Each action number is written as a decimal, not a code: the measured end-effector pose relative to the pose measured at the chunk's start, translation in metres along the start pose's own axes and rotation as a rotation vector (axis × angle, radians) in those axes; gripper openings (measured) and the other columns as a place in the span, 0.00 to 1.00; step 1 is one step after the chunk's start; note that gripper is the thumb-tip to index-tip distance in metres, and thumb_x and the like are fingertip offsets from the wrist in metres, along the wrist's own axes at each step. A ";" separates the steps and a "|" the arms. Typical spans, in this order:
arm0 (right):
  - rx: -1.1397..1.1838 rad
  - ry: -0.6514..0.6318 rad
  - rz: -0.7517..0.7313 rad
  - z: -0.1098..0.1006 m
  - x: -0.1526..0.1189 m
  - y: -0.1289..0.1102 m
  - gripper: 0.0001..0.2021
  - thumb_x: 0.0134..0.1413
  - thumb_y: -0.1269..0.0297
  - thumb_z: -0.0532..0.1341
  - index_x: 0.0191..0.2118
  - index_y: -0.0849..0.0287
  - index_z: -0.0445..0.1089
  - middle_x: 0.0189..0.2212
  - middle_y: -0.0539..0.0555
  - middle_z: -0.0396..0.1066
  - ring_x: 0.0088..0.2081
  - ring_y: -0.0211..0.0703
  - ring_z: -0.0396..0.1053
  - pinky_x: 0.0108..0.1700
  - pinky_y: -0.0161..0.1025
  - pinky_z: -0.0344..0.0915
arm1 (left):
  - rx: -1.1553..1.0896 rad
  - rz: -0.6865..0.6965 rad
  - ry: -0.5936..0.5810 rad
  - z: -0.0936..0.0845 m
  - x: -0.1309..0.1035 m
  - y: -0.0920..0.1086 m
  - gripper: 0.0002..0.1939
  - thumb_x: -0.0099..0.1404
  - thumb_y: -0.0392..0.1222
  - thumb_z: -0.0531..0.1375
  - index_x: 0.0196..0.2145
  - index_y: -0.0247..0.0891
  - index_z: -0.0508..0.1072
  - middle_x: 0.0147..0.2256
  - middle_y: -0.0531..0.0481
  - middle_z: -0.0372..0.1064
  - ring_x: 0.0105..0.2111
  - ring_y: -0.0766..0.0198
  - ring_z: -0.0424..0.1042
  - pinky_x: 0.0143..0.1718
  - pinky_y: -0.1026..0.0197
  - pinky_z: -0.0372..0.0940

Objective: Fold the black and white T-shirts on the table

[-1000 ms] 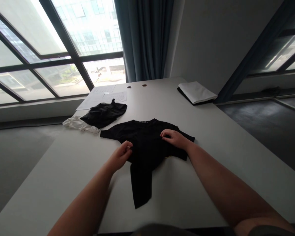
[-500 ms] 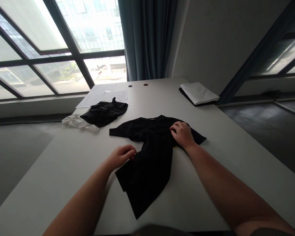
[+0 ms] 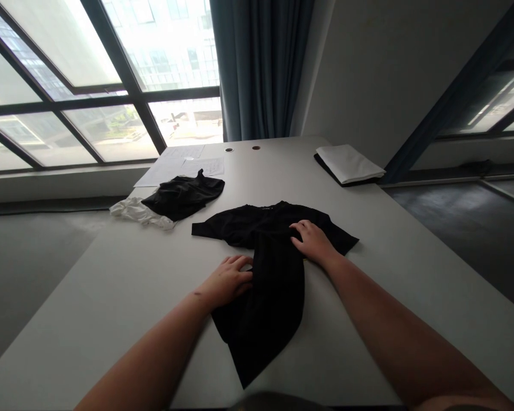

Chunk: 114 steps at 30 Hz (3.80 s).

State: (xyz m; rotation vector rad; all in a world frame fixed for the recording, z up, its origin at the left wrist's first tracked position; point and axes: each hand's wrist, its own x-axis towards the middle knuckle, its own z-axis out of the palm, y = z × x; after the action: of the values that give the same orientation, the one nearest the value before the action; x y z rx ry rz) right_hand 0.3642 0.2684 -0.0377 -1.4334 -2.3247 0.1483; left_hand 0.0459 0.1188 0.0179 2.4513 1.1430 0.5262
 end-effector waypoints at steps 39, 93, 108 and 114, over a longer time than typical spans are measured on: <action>-0.079 -0.096 0.276 -0.006 0.028 0.055 0.25 0.73 0.55 0.47 0.66 0.54 0.69 0.71 0.55 0.59 0.72 0.61 0.54 0.71 0.60 0.51 | 0.354 -0.747 0.396 -0.028 0.043 -0.135 0.09 0.72 0.45 0.58 0.42 0.44 0.77 0.55 0.47 0.75 0.56 0.49 0.70 0.59 0.50 0.63; -0.161 -0.045 0.506 -0.003 0.032 0.080 0.29 0.70 0.47 0.47 0.69 0.50 0.64 0.72 0.62 0.55 0.71 0.67 0.52 0.67 0.77 0.47 | 0.459 -0.844 0.223 -0.024 0.100 -0.114 0.33 0.72 0.60 0.55 0.70 0.47 0.64 0.75 0.38 0.44 0.71 0.36 0.51 0.65 0.33 0.56; -0.138 -0.247 0.294 -0.001 0.086 0.044 0.32 0.71 0.46 0.47 0.74 0.51 0.56 0.75 0.59 0.47 0.74 0.62 0.44 0.71 0.68 0.44 | 0.463 -0.558 0.076 -0.018 0.128 -0.135 0.28 0.76 0.54 0.51 0.66 0.35 0.65 0.71 0.35 0.55 0.72 0.49 0.52 0.73 0.41 0.42; -0.116 -0.193 0.421 0.008 0.101 0.056 0.32 0.70 0.41 0.43 0.72 0.46 0.58 0.74 0.60 0.49 0.72 0.69 0.46 0.65 0.83 0.41 | 0.430 -0.675 0.072 -0.011 0.144 -0.148 0.34 0.74 0.62 0.49 0.72 0.50 0.58 0.75 0.43 0.46 0.74 0.40 0.44 0.70 0.32 0.43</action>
State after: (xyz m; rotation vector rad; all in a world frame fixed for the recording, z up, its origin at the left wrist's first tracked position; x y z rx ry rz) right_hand 0.3680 0.3836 -0.0335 -2.0353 -2.1716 0.2845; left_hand 0.0327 0.3218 -0.0205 2.1533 2.1664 0.1678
